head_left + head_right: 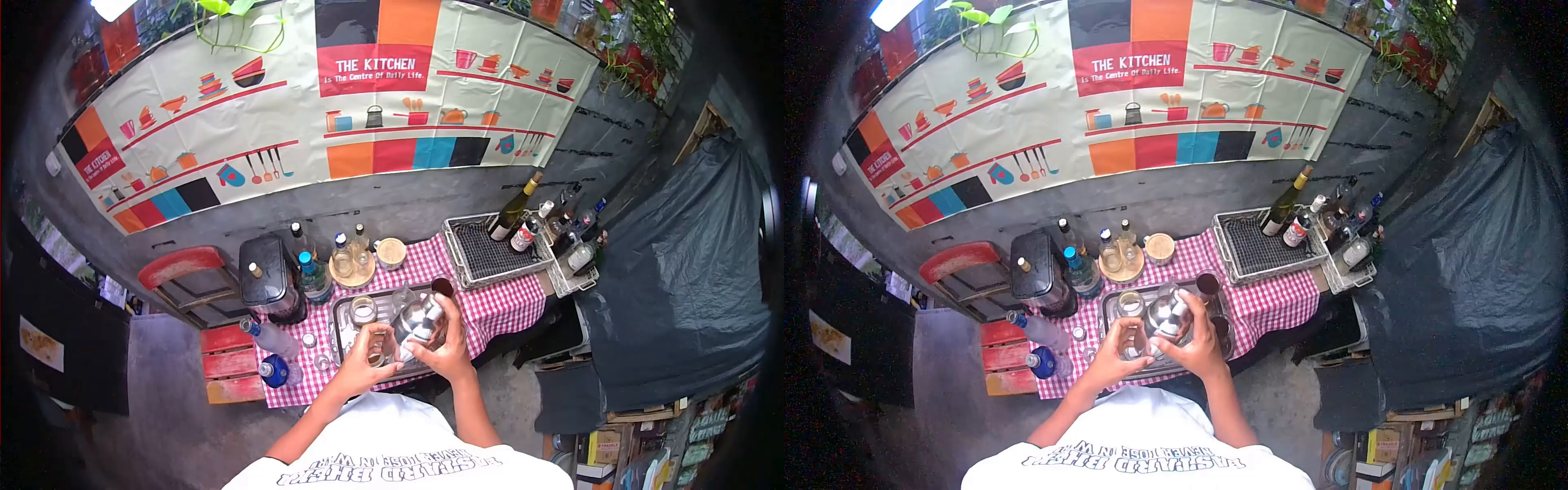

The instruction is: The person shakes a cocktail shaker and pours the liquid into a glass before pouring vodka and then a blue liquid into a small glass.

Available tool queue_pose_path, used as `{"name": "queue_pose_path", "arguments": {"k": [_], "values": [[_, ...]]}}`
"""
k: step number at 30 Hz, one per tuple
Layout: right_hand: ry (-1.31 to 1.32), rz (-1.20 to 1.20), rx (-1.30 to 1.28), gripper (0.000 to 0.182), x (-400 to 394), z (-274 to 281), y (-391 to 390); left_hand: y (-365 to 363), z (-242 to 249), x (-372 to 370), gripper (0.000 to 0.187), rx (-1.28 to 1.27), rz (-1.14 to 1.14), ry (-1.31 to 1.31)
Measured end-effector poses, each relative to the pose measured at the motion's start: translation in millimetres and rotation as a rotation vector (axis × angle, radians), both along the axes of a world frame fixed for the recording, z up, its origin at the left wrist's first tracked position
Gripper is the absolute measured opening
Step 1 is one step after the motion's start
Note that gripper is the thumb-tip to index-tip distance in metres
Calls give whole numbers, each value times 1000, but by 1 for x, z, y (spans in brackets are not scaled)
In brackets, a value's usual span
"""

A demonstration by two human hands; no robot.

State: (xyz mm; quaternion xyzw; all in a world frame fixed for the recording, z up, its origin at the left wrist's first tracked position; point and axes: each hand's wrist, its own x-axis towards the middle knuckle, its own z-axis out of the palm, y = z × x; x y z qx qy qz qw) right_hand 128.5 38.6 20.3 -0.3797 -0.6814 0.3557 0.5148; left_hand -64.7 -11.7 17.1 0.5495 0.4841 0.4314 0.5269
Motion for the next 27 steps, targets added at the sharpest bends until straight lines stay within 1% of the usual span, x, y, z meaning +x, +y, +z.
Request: {"name": "queue_pose_path", "arguments": {"k": [1, 3, 4, 5, 6, 9, 14, 15, 17, 19, 21, 22, 23, 25, 26, 27], "values": [[-81, 13, 49, 89, 2, 3, -2, 1, -5, 1, 70, 2, -5, 2], [-85, 14, 63, 88, 4, 7, -4, 5, -19, 5, 70, 8, 7, -164], [-132, 12, 164, 87, 5, 10, -3, 7, -21, 6, 70, 6, 5, -160], [-180, 11, 265, 86, 6, 14, -3, 9, -22, 8, 70, 3, -10, -265], [-176, 26, 286, 83, 7, 19, -3, 11, -22, 11, 71, 0, -24, -369], [-174, 68, 342, 81, 14, 26, 1, 17, -12, 25, 70, 1, 0, -400], [-115, 113, 349, 72, 35, 25, 9, 33, -16, 53, 73, 44, -1, -418], [-117, 109, 349, 72, 42, 24, 12, 36, -14, 61, 73, 44, -5, -419], [-114, 113, 400, 73, 57, 21, 17, 45, -8, 75, 74, 121, -67, -368], [-116, 110, 398, 74, 73, 14, 22, 51, -2, 91, 73, 113, -34, -389], [254, 112, 174, 78, 86, -4, 27, 59, 1, 100, 74, 207, -47, -38], [390, 118, 80, 84, 95, -9, 31, 61, 6, 109, 72, 265, -1, 47], [579, 111, -32, 86, 99, -12, 33, 64, 11, 116, 72, 264, -1, 47], [719, 47, -116, 85, 115, -26, 44, 71, 18, 130, 69, 346, -3, 199], [722, 51, -121, 85, 121, -29, 45, 76, 13, 137, 66, 371, -11, 209], [852, 27, -227, 82, 124, -30, 46, 78, 13, 143, 66, 367, -6, 214]]}}
